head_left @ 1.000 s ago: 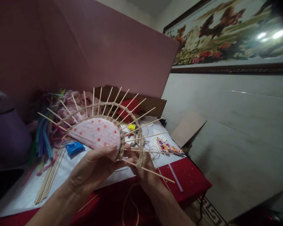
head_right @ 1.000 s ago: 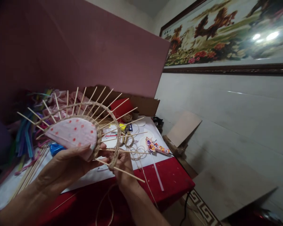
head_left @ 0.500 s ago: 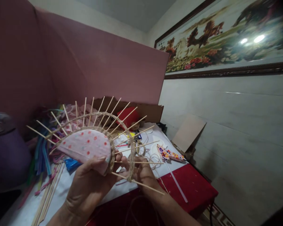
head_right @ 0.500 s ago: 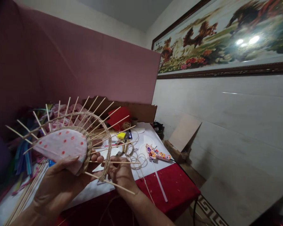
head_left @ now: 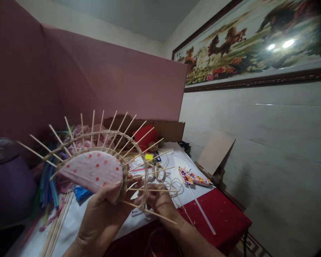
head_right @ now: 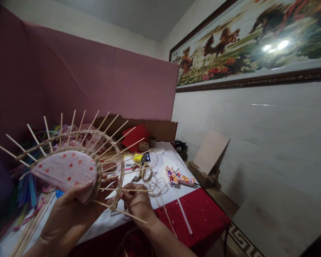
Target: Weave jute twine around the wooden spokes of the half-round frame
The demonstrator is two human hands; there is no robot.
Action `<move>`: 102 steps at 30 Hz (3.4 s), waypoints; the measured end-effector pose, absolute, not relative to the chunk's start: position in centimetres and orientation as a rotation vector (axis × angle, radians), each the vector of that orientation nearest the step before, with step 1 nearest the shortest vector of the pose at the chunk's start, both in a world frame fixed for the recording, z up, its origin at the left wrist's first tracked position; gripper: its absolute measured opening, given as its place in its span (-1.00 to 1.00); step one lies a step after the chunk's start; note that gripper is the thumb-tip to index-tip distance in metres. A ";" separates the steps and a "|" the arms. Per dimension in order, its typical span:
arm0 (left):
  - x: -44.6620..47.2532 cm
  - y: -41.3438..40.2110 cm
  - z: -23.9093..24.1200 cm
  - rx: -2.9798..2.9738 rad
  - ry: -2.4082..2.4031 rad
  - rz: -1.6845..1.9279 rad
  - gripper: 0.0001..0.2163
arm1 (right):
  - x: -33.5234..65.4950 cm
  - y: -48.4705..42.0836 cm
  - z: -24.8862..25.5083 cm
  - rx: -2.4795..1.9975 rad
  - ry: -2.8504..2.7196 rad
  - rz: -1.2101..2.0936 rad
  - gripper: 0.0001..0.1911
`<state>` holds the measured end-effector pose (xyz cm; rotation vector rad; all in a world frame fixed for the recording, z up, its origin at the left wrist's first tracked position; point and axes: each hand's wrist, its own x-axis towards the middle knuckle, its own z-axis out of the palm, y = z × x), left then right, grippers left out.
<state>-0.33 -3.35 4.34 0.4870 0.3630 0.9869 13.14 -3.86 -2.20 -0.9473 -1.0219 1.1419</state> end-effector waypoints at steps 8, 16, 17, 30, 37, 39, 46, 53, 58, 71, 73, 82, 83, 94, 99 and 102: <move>-0.4 -3.2 4.2 0.494 0.375 0.962 -0.78 | 13.5 -3.2 -3.9 -1.030 -1.032 1.066 -0.57; -0.3 -3.0 4.2 0.510 0.353 0.993 -0.76 | 14.1 -3.9 -2.7 -1.136 -1.098 1.007 -0.57; -0.3 -3.1 4.3 0.509 0.368 1.008 -0.76 | 14.3 -3.8 -2.6 -1.147 -1.085 0.988 -0.58; -0.6 -2.8 4.3 0.594 0.431 1.017 -0.79 | 19.8 -5.6 1.2 -1.360 -1.375 0.258 -0.81; -0.9 -2.2 3.7 0.689 0.456 1.031 -0.84 | 22.5 -5.1 2.4 -1.372 -1.271 0.078 -0.75; -0.9 -2.2 3.6 0.718 0.456 1.033 -0.84 | 22.4 -5.5 2.7 -1.330 -1.225 0.122 -0.73; -1.0 -1.6 2.8 0.750 0.443 1.012 -0.81 | 20.7 -8.6 3.9 -1.084 -1.200 0.385 -0.72; -0.8 -2.1 3.1 0.793 0.468 0.962 -0.85 | 18.8 -9.8 5.8 -0.928 -1.425 0.840 -0.76; -0.6 -2.2 3.0 0.820 0.489 0.890 -0.87 | 17.7 -8.8 6.8 -0.823 -1.443 0.852 -0.82; -0.8 -2.3 2.8 0.917 0.518 0.828 -0.79 | 17.1 -6.3 7.9 -0.876 -1.516 0.872 -0.80; -0.7 -2.4 2.8 0.922 0.510 0.811 -0.77 | 17.3 -6.1 8.2 -0.917 -1.479 0.881 -0.79; -0.8 -2.6 2.7 0.938 0.346 0.741 -0.70 | 17.4 -6.7 9.4 -0.983 -1.565 0.828 -0.78; -0.8 -2.6 2.8 0.934 0.337 0.743 -0.70 | 17.6 -6.7 9.4 -0.979 -1.568 0.809 -0.78; -1.4 -2.4 3.2 0.819 0.341 0.818 -0.75 | 22.0 -6.9 10.4 -1.110 -1.471 0.829 -0.74; -1.4 -2.1 2.6 0.776 0.272 0.748 -0.81 | 24.6 -5.4 9.5 -1.080 -1.398 0.840 -0.73; -1.4 -2.1 2.6 0.753 0.272 0.724 -0.76 | 25.2 -4.4 8.5 -1.107 -1.341 0.786 -0.71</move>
